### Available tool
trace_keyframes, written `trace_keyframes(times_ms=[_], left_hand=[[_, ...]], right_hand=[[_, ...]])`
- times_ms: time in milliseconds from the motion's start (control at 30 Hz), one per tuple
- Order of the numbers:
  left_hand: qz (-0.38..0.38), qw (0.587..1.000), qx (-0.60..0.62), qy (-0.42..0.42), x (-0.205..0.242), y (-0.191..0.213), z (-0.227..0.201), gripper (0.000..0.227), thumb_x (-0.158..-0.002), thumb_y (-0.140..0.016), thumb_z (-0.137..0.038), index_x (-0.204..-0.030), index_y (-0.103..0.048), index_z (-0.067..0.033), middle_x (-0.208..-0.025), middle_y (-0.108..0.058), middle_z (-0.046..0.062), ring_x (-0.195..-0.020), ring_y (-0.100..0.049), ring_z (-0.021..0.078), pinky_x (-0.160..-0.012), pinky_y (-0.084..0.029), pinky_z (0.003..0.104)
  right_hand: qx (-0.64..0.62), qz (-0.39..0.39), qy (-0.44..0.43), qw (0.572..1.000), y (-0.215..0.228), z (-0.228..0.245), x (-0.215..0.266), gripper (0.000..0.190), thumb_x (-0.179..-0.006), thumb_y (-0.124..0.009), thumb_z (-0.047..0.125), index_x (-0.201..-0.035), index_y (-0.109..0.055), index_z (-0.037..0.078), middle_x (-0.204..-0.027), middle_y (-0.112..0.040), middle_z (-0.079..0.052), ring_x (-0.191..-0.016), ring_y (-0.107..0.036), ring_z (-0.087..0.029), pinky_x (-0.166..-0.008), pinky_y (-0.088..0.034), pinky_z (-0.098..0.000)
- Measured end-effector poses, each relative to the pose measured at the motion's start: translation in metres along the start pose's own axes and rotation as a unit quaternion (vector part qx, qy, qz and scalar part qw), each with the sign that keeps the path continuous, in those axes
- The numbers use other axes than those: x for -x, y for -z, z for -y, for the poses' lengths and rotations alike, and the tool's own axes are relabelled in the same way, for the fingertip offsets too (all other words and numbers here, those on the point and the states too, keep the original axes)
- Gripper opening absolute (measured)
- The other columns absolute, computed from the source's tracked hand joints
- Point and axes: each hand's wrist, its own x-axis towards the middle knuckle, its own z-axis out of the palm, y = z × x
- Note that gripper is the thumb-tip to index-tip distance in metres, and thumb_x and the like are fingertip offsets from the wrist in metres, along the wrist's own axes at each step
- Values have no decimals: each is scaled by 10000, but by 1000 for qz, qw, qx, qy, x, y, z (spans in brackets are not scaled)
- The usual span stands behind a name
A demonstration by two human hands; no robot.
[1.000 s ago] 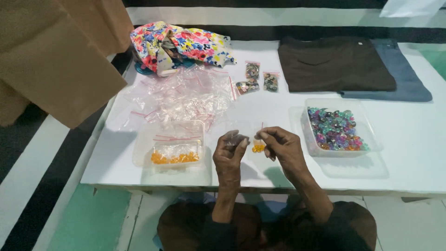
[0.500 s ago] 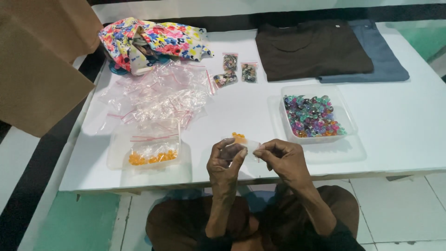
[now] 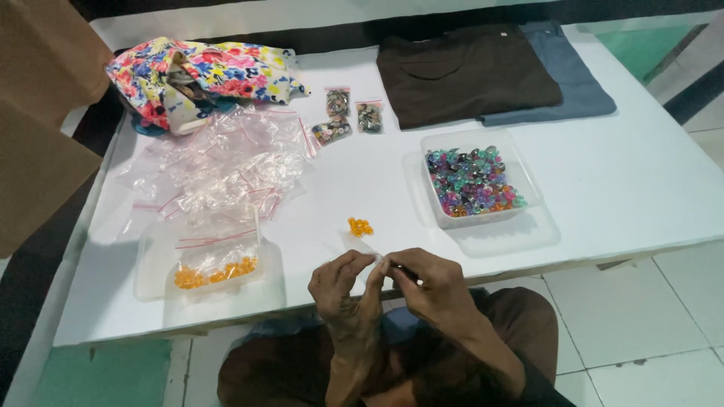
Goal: Picking small beads from a surface and placing them into a small plastic bag
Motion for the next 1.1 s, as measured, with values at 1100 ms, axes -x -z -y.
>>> trace_keyframes(times_ms=[1100], left_hand=[[321,938,51,-124,-41,58,-28,461,-849,-675,40,-1283,-603,-97,-1179,-611,130,-863,-657,253,-845,-476,391]], right_hand=[[39,276,199,939,71,8,-22,290,-955,-584,0,-1243,-625,-4,-1196,-667,-179,-1027,-687,-305,-897,-559,-374]])
